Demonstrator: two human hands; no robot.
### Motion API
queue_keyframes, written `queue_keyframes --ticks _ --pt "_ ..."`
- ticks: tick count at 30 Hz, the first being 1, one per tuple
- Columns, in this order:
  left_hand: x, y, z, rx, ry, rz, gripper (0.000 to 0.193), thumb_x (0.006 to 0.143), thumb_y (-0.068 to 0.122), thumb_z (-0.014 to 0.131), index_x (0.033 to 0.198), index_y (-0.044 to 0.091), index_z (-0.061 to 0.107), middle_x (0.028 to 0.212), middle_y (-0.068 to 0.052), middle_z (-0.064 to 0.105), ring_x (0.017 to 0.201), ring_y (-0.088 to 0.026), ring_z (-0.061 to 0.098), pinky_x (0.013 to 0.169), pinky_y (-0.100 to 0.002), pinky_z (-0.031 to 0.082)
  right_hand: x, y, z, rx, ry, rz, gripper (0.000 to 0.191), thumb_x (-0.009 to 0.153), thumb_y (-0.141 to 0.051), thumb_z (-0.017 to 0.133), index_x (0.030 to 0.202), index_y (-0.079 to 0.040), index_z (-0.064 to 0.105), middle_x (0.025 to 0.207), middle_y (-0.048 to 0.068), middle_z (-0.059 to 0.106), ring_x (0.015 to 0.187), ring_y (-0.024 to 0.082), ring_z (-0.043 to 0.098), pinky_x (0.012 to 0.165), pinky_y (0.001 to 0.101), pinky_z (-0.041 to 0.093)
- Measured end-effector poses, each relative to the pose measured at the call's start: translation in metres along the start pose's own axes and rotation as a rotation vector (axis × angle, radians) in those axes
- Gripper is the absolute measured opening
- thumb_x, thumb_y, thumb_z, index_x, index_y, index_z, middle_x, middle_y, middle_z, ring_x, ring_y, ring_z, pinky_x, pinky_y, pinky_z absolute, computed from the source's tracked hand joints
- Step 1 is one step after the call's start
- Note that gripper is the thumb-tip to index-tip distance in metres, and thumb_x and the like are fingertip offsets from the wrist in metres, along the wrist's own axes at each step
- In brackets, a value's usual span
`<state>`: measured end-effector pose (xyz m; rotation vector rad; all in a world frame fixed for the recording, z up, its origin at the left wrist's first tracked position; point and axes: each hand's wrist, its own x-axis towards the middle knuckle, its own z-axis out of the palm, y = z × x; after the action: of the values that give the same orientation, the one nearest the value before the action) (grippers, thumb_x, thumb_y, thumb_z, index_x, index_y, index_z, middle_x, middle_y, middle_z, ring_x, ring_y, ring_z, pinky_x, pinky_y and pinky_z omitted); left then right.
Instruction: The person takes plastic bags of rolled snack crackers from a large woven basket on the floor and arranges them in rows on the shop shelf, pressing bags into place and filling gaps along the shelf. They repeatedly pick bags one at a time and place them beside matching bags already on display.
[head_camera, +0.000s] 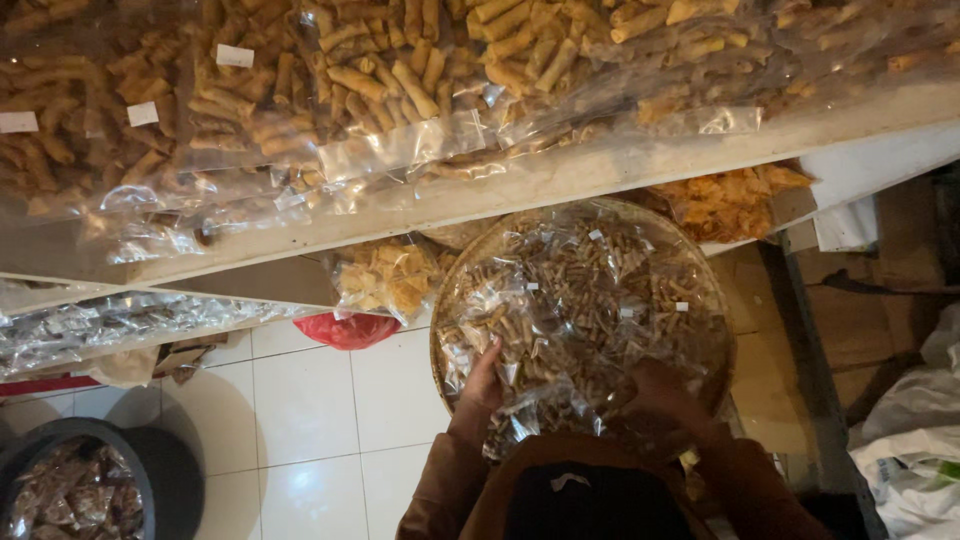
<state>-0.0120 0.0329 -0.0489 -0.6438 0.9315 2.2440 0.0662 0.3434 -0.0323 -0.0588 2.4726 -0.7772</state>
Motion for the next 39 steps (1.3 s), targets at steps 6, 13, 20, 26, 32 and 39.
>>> queue_keyframes --ticks 6,13,20,26,32,39 --pt "-0.008 0.006 0.002 0.089 0.066 -0.124 0.062 0.093 0.045 0.069 0.142 0.010 0.055 0.127 -0.014 0.067 0.113 -0.032 0.066 0.092 -0.050 0.058 0.017 0.011 -0.065 0.802 0.064 0.198 0.104 0.064 -0.037 0.091 0.148 -0.004 0.039 0.136 0.020 0.059 0.114 0.034 0.067 0.093 0.0515 0.059" --pt "-0.005 -0.002 0.004 0.068 0.085 -0.068 0.063 0.090 0.041 0.071 0.142 0.010 0.053 0.132 -0.012 0.068 0.115 -0.028 0.069 0.094 -0.047 0.060 0.038 -0.021 -0.081 0.554 0.239 0.356 0.097 0.074 -0.022 0.092 0.150 -0.001 0.036 0.146 0.022 0.052 0.125 0.032 0.059 0.105 0.0448 0.051" --pt "-0.018 0.001 0.002 0.045 0.148 0.027 0.058 0.089 0.032 0.073 0.137 0.009 0.052 0.125 -0.013 0.070 0.107 -0.030 0.073 0.088 -0.050 0.062 0.058 -0.014 -0.090 1.364 0.156 0.204 0.054 0.083 -0.011 0.080 0.133 -0.002 0.059 0.120 0.018 0.064 0.095 0.027 0.069 0.061 0.0446 0.060" --pt "-0.011 0.000 0.016 0.021 0.060 -0.067 0.053 0.091 0.036 0.072 0.133 0.008 0.058 0.118 -0.014 0.069 0.100 -0.031 0.070 0.085 -0.053 0.061 0.050 -0.011 -0.104 1.459 0.105 -0.245 0.057 0.084 -0.005 0.085 0.133 -0.004 0.056 0.104 0.017 0.066 0.085 0.026 0.071 0.066 0.0359 0.063" --pt "0.012 -0.015 0.043 0.262 0.011 -0.137 0.064 0.095 0.055 0.064 0.140 0.011 0.060 0.130 -0.012 0.072 0.111 -0.024 0.071 0.092 -0.042 0.057 0.060 -0.083 -0.082 1.045 0.268 0.016 0.073 0.073 -0.017 0.086 0.132 -0.009 0.045 0.116 0.024 0.063 0.099 0.038 0.067 0.078 0.0487 0.064" --pt "0.007 -0.003 0.041 0.116 -0.206 -0.112 0.057 0.101 0.047 0.058 0.145 0.011 0.057 0.129 -0.014 0.069 0.111 -0.030 0.070 0.096 -0.045 0.058 0.050 -0.123 -0.097 -0.052 0.666 -0.597 0.103 0.065 -0.035 0.096 0.146 -0.013 0.038 0.144 0.021 0.048 0.133 0.041 0.047 0.106 0.0568 0.040"
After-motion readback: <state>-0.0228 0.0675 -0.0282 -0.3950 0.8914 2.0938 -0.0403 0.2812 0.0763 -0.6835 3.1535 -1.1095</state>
